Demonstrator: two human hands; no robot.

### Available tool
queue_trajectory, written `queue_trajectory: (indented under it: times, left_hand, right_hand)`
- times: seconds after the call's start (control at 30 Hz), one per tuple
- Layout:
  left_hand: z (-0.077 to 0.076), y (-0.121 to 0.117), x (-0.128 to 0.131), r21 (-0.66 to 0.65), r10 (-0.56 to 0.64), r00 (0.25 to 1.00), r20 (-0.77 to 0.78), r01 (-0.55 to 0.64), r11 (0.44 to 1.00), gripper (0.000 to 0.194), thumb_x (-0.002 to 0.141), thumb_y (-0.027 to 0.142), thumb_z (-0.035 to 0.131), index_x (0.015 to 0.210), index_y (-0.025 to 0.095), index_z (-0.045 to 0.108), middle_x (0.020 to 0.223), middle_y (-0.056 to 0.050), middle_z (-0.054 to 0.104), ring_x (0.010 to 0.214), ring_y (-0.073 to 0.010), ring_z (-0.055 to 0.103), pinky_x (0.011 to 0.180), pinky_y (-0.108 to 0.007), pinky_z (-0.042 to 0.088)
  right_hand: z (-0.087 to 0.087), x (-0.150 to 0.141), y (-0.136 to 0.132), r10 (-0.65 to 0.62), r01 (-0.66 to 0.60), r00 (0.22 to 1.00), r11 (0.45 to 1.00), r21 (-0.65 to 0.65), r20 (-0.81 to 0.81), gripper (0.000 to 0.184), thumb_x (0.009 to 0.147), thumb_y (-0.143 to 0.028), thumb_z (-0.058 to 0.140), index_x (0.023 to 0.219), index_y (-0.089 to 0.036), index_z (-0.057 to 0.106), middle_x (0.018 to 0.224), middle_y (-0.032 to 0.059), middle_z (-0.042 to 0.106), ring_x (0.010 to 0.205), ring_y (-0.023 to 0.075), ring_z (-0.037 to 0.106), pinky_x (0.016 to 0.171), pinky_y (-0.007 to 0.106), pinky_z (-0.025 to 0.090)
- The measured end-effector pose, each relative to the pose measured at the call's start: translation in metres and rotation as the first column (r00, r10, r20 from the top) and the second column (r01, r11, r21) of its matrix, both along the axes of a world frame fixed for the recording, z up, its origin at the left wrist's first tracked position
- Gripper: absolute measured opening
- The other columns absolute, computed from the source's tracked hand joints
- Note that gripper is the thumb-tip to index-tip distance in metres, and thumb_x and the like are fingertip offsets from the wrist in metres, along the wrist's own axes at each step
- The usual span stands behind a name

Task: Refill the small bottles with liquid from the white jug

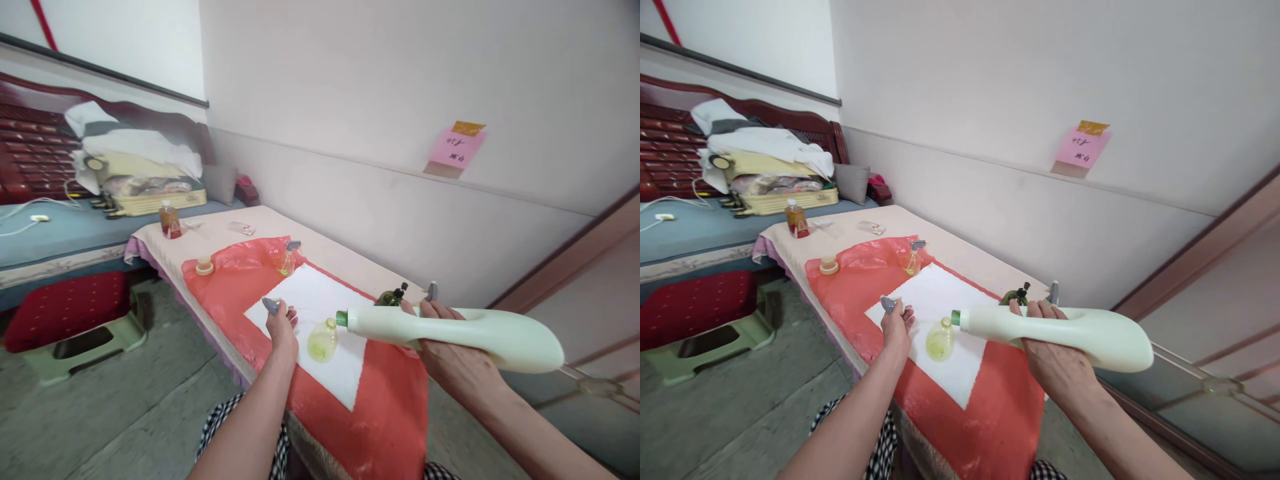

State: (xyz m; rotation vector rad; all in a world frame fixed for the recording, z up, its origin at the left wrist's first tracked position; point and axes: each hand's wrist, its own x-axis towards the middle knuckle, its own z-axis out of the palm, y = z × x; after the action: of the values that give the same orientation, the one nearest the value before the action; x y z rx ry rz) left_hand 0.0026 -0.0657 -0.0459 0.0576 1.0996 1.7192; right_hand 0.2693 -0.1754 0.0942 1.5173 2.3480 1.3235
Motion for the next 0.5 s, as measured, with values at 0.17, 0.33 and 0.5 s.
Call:
queue_trajectory:
  times: [0.17, 0.33, 0.5]
  left_hand:
    - [0.0002, -0.0005, -0.0004, 0.005, 0.000, 1.000, 0.003, -0.001, 1.000, 0.023, 0.079, 0.033, 0.066, 0.091, 0.015, 0.060, 0.078, -0.004, 0.064, 0.062, -0.0109, 0.061, 0.055, -0.021, 0.048]
    - [-0.0007, -0.0009, -0.0004, 0.013, -0.004, 1.000, 0.001, 0.004, 1.000, 0.024, 0.079, 0.034, 0.066, 0.093, 0.015, 0.060, 0.078, -0.004, 0.064, 0.062, -0.0105, 0.061, 0.057, -0.022, 0.048]
    - [-0.0012, -0.0002, -0.0004, 0.010, -0.006, 1.000, 0.000, 0.006, 1.000, 0.024, 0.080, 0.033, 0.065, 0.094, 0.015, 0.060, 0.078, -0.004, 0.064, 0.062, -0.0103, 0.061, 0.057, -0.021, 0.048]
  right_hand:
    - [-0.0009, -0.0006, -0.0004, 0.023, -0.023, 1.000, 1.000, -0.001, -0.016, 0.065, 0.083, -0.010, 0.054, 0.145, -0.012, 0.033, 0.122, 0.0192, 0.054, 0.118, 0.0345, 0.048, 0.103, 0.050, 0.039]
    - [-0.0019, -0.0008, -0.0006, 0.016, -0.016, 1.000, 1.000, -0.003, -0.013, 0.063, 0.083, -0.008, 0.053, 0.144, -0.011, 0.035, 0.123, 0.0194, 0.053, 0.118, 0.0345, 0.048, 0.103, 0.050, 0.039]
    - [-0.0009, -0.0018, -0.0005, 0.032, -0.033, 0.998, 0.999, -0.014, -0.047, 0.062, 0.083, -0.009, 0.052, 0.143, -0.012, 0.038, 0.122, 0.0187, 0.054, 0.118, 0.0338, 0.048, 0.102, 0.050, 0.040]
